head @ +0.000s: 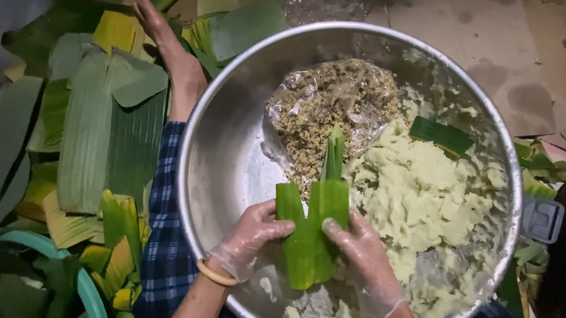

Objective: Shaping dough and filling into balls and placing them on banana leaves in preparation for wrapping.

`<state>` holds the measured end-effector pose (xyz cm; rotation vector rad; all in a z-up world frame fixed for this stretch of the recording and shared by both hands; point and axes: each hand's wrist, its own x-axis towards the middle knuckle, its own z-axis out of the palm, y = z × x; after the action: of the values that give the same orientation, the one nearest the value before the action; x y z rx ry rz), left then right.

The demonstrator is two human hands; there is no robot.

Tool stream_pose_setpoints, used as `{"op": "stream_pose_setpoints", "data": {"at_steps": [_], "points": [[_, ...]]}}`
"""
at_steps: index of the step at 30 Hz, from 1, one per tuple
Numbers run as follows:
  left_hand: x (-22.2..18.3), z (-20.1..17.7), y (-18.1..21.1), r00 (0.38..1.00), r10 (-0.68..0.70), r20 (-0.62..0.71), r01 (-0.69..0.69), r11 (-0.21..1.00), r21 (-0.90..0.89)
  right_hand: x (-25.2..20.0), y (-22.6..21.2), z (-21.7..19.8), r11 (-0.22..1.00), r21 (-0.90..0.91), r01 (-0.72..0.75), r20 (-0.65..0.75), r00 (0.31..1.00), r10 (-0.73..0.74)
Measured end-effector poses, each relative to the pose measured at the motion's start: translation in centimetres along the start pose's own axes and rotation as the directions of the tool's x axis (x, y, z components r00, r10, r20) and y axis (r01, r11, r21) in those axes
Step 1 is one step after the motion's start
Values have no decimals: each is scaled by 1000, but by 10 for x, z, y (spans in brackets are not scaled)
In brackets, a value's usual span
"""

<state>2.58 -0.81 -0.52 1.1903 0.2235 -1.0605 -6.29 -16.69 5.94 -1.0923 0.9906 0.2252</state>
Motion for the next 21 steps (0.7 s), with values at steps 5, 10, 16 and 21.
{"op": "stream_pose_setpoints", "data": {"at_steps": [5, 10, 16, 21], "points": [[-3, -4, 2, 987, 51, -150, -42, 997, 65, -2, 1, 6, 983, 2, -182, 106, 978, 181], [9, -37, -9, 975, 223, 22, -214, 900, 379, 6, 6, 6, 988, -15, -153, 76, 985, 154], [42, -57, 5, 951, 259, -170, 4, 539, 842, 14, -1, 22, 789, -593, 163, 172, 982, -74], [95, -79, -21, 904, 113, -412, 272, 592, 759, 109, 56, 16, 542, -823, 167, 139, 986, -94]]}}
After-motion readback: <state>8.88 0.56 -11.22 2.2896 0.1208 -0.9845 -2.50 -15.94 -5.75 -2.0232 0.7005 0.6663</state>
